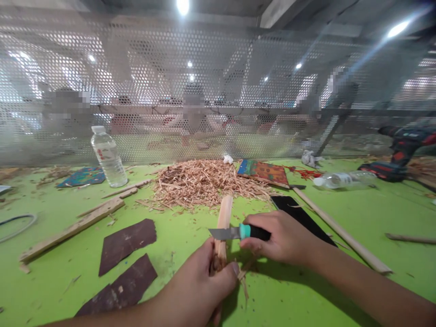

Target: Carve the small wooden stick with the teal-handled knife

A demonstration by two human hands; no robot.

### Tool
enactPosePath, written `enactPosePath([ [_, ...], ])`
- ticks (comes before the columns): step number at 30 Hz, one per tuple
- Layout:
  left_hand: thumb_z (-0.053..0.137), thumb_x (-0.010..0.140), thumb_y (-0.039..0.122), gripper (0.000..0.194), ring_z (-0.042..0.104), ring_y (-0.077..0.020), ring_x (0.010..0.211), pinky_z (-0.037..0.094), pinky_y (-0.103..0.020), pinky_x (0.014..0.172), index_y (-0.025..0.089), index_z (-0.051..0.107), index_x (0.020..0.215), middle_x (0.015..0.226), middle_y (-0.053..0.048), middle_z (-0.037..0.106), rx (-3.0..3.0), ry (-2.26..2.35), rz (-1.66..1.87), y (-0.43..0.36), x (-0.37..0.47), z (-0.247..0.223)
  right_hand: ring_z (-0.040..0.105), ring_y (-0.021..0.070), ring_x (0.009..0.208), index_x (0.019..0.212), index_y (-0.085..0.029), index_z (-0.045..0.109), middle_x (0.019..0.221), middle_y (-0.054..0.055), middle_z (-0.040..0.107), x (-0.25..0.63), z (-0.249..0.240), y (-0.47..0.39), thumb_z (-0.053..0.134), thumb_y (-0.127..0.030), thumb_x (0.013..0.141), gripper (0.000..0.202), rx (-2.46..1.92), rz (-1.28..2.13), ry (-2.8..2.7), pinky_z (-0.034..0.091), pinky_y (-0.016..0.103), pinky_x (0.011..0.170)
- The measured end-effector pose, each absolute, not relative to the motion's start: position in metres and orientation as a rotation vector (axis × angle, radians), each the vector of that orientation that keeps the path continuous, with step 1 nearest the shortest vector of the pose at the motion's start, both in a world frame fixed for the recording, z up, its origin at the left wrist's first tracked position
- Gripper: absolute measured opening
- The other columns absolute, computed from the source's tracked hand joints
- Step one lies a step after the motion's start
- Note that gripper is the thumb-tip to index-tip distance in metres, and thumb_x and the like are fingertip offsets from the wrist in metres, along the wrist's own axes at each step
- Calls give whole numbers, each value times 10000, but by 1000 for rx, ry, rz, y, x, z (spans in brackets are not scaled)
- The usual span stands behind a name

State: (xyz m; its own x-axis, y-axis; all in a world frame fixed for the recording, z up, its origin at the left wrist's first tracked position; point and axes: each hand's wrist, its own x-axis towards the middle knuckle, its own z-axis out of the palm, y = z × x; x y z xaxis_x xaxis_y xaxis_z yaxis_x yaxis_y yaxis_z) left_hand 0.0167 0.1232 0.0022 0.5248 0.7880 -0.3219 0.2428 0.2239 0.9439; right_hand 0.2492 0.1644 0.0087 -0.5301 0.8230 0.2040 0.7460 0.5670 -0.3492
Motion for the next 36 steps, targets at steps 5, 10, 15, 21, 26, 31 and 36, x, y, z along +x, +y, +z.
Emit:
enactPosePath([
  [5,535,941,349,179,318,-71,336,303,-179,363,201,492,1033,469,146,396,1319,970,474,127,19,2,502,156,551,707,-204,568,608,2,540,246,10,163,365,-814,953,689,-1303,192,-2443,267,284,550],
  [10,533,941,354,178,368,-81,394,328,-192,391,205,487,1027,531,119,419,1348,999,424,124,14,1,505,161,488,694,-221,575,566,10,572,261,12,178,335,-817,955,694,-1474,163,-2282,281,278,500],
  [15,677,869,397,268,435,-76,515,373,-175,461,221,483,925,629,83,467,1399,962,493,123,11,-5,539,200,518,684,-220,629,527,21,563,301,23,201,374,-816,936,696,-1771,-82,-1764,354,297,513],
  [21,585,910,426,271,351,-86,292,304,-157,292,217,461,1030,399,117,451,1188,920,423,138,10,-12,531,188,535,779,-211,671,577,7,573,285,23,187,401,-763,963,641,-1659,97,-1926,327,294,507],
  [26,568,926,367,255,379,-84,307,348,-144,304,198,473,1091,409,112,473,1209,855,426,138,10,-6,521,161,537,697,-215,570,587,-8,558,255,12,171,450,-718,981,590,-1479,383,-2334,302,276,527],
  [31,589,926,406,224,367,-70,289,343,-143,304,220,473,969,409,119,474,1251,785,383,138,11,-3,532,159,577,730,-200,586,624,2,563,245,6,161,431,-750,974,622,-1241,453,-2491,303,275,559],
  [36,568,914,357,211,365,-73,295,342,-139,291,216,464,1033,421,127,459,1240,865,386,139,11,-7,536,159,567,710,-201,582,620,9,584,250,9,167,403,-778,967,657,-1300,397,-2447,288,274,550],
])
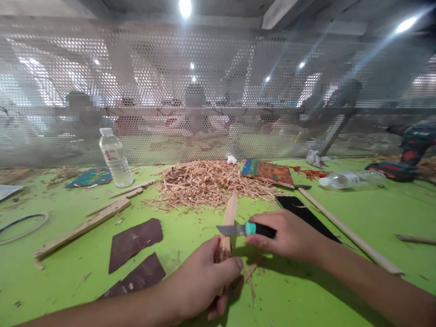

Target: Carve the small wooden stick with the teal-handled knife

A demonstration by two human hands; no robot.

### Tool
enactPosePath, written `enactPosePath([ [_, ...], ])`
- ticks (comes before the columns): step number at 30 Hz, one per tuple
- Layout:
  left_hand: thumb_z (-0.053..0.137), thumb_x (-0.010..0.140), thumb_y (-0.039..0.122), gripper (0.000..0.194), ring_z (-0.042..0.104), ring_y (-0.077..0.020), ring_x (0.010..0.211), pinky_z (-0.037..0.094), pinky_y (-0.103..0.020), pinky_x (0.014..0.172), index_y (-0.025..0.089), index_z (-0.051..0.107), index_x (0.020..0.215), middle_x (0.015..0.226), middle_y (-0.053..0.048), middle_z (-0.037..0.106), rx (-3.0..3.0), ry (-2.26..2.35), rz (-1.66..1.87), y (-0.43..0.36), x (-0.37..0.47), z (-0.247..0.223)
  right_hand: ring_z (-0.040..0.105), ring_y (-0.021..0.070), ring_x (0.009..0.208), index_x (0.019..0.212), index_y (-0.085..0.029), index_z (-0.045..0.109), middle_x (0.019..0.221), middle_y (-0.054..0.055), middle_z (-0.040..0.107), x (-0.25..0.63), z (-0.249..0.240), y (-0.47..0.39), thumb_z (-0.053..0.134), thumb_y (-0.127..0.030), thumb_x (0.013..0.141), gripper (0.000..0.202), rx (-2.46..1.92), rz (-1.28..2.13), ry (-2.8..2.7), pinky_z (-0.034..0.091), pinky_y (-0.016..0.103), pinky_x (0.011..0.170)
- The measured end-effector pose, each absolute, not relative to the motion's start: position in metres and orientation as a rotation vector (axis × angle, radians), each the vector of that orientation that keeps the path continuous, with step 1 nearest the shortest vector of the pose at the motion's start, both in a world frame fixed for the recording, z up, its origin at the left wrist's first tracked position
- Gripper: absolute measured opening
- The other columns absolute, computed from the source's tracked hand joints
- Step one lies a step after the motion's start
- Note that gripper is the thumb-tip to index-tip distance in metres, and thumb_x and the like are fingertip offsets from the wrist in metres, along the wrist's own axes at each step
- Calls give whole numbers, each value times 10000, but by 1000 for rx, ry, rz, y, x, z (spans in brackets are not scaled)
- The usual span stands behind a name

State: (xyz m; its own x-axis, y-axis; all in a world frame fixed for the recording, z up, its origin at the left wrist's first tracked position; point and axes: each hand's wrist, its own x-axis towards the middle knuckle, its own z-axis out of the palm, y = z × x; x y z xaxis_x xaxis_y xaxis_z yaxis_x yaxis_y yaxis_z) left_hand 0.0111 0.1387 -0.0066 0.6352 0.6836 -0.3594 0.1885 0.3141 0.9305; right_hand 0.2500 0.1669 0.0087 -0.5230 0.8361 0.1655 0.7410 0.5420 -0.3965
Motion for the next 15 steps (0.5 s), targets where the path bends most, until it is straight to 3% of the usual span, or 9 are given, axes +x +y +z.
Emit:
enactPosePath([
  [9,630,861,344,241,365,-60,311,336,-130,293,208,483,996,444,123,447,1251,847,312,131,9,-4,555,217,549,637,-227,544,568,36,584,291,5,206,360,-809,937,680,-1845,132,-1958,299,306,528],
  [15,582,885,321,197,375,-82,298,334,-145,301,204,492,1015,407,101,489,1150,887,399,139,8,-7,560,196,586,682,-216,574,629,26,611,274,8,191,383,-785,956,660,-1721,283,-2082,317,294,550],
])
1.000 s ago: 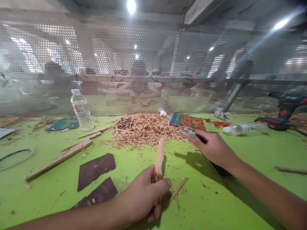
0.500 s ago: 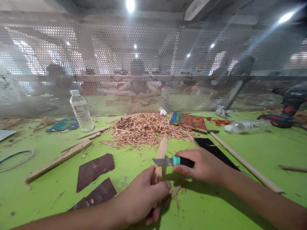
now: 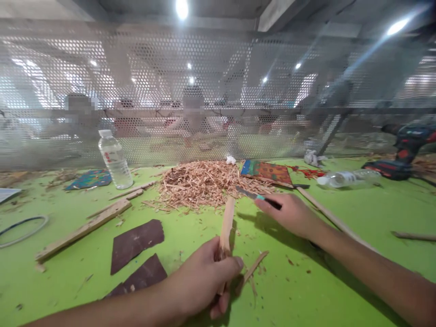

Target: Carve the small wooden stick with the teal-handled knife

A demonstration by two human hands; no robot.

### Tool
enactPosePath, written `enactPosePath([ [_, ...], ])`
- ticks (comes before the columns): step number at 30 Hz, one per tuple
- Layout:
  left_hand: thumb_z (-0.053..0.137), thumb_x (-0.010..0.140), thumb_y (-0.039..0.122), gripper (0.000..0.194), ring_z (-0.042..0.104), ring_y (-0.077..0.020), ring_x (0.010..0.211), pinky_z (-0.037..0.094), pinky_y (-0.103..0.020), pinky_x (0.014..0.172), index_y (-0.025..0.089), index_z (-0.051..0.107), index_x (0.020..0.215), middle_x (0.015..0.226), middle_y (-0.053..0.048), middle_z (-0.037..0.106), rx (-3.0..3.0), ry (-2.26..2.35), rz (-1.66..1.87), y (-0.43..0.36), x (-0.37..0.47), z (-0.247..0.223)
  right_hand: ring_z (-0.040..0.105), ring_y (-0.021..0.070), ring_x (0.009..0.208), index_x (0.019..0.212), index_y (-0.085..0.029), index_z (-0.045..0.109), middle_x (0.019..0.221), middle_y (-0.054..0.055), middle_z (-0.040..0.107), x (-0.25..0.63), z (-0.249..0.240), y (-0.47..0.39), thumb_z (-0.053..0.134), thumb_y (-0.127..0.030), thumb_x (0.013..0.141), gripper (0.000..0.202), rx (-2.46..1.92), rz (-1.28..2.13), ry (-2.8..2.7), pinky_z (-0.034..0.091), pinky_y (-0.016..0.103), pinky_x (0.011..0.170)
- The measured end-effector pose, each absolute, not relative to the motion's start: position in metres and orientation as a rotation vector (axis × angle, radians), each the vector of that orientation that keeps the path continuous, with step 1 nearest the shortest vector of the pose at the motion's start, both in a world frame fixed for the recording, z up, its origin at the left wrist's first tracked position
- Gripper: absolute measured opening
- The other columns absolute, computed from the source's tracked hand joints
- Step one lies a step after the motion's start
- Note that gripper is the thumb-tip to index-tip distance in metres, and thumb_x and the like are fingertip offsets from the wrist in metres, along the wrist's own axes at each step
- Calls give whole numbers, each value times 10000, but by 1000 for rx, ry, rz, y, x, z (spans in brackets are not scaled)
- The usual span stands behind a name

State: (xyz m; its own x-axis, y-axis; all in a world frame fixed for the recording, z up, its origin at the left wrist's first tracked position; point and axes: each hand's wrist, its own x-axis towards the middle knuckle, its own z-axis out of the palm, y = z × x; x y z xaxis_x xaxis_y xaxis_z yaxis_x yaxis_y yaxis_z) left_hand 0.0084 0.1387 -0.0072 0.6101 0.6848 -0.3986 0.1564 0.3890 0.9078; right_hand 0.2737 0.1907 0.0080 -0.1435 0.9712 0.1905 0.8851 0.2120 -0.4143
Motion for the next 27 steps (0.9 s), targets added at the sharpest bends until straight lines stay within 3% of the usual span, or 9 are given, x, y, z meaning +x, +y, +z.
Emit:
enactPosePath([
  [3,623,866,350,177,402,-80,299,357,-154,316,195,541,893,407,78,501,1170,846,388,140,10,-6,546,161,558,733,-209,613,635,4,616,248,9,166,461,-752,959,608,-1454,603,-2356,305,275,539],
  [6,598,873,394,260,394,-71,287,345,-155,309,188,545,723,390,45,494,1226,849,362,141,11,-5,550,158,576,716,-202,604,620,2,597,234,7,154,470,-769,946,627,-1283,654,-2463,290,269,545],
  [11,573,861,316,164,367,-82,291,339,-145,286,220,484,960,394,110,462,1231,900,335,136,11,-3,534,170,553,721,-205,617,605,15,596,255,3,177,404,-797,949,669,-1495,447,-2314,282,282,536],
  [17,613,865,323,220,360,-63,312,332,-133,301,223,457,983,431,126,458,1271,935,323,130,10,2,540,201,552,658,-215,579,579,32,587,291,3,208,372,-794,948,679,-1775,122,-1931,289,306,532],
  [21,536,916,320,130,356,-68,291,314,-138,302,232,445,943,411,116,480,1188,982,421,133,11,0,517,170,536,675,-211,586,591,15,591,271,4,192,396,-783,956,665,-1610,311,-2082,286,294,532],
  [24,571,910,331,145,381,-66,298,336,-140,313,217,487,941,427,110,495,1222,925,403,135,13,0,520,150,537,717,-201,623,610,5,605,249,3,173,461,-771,946,635,-1384,580,-2329,279,276,527],
  [27,564,915,374,177,379,-74,297,337,-144,310,209,512,880,392,98,468,1276,913,358,136,13,0,505,142,555,694,-195,601,598,-6,565,240,0,164,462,-790,934,657,-1256,612,-2438,269,272,538],
])
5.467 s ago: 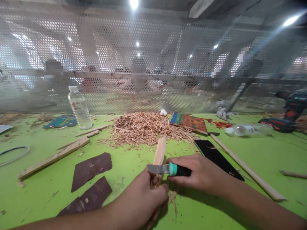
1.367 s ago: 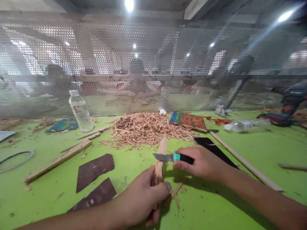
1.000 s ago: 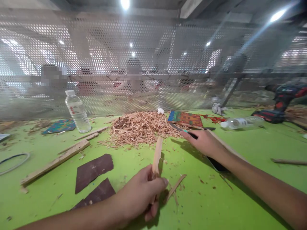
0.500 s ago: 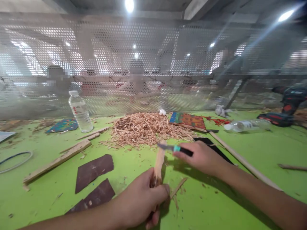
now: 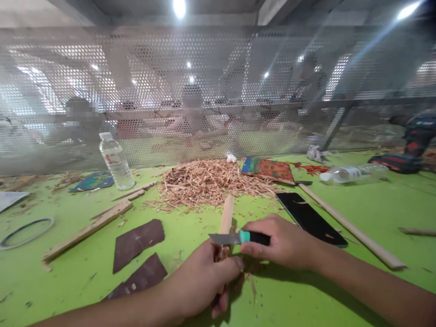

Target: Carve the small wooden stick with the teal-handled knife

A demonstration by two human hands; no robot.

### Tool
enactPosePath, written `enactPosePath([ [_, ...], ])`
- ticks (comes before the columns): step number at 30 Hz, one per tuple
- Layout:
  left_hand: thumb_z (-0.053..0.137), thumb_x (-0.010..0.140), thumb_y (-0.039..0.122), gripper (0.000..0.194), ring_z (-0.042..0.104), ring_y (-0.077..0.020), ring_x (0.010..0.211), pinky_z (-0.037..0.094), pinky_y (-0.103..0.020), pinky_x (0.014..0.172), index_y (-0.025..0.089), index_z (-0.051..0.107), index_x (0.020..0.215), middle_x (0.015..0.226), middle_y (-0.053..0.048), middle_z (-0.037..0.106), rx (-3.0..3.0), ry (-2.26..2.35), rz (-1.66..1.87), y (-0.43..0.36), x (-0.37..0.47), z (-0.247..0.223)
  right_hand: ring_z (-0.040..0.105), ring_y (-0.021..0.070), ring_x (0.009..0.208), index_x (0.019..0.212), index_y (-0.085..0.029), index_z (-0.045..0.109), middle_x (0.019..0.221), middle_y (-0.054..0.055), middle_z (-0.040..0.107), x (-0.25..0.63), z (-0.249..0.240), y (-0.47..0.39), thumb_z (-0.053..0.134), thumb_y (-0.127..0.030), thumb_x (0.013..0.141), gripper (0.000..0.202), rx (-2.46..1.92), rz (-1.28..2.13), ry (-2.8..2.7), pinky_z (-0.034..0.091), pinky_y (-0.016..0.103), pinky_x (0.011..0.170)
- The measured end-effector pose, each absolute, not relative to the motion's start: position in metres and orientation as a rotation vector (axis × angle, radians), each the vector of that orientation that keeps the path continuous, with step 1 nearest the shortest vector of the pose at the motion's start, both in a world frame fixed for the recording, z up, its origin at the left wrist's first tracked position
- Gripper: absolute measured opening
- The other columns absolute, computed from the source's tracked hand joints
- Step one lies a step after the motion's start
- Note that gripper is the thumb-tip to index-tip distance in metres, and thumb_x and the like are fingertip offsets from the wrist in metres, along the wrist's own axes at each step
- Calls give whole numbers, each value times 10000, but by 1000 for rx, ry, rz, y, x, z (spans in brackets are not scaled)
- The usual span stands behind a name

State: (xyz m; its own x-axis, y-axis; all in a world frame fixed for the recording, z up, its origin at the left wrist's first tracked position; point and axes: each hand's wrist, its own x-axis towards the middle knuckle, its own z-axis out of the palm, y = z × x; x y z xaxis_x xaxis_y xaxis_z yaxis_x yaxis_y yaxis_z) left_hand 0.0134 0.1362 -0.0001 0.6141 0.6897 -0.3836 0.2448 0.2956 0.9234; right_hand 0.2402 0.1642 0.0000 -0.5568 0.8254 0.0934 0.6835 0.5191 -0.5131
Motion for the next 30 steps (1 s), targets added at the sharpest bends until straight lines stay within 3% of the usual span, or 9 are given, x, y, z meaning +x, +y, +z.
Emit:
enactPosePath([
  [5,574,885,367,171,335,-73,289,316,-147,290,228,485,840,383,103,452,1288,954,367,136,14,-1,490,143,560,653,-191,579,586,-1,532,243,-1,168,415,-839,916,719,-1239,438,-2446,263,278,555],
  [9,563,901,352,173,328,-70,299,315,-135,291,215,496,982,399,122,442,1301,973,358,132,13,0,523,151,548,694,-197,625,600,8,580,250,2,174,400,-832,929,714,-1278,408,-2400,285,273,544],
  [16,609,889,341,244,362,-64,323,329,-130,299,202,476,1040,454,131,440,1321,967,321,128,11,2,569,203,577,720,-202,660,602,34,619,289,7,204,374,-802,953,704,-1681,92,-1853,334,299,546],
  [20,597,905,407,265,354,-76,293,322,-144,299,207,466,1020,390,115,461,1244,973,367,133,12,-4,521,179,515,730,-199,660,589,31,606,277,9,192,384,-809,946,704,-1607,233,-2002,290,295,506],
  [25,652,898,405,325,412,-66,329,385,-147,321,181,506,1083,481,108,497,1234,903,405,135,13,-6,553,157,562,757,-195,677,628,13,631,245,7,166,456,-775,951,650,-1317,536,-2373,305,273,540],
  [30,636,912,328,302,380,-56,340,342,-136,317,186,497,1140,520,126,471,1294,978,377,131,15,5,559,162,593,758,-186,673,638,14,618,243,2,167,451,-806,932,682,-1281,486,-2396,291,273,559],
])
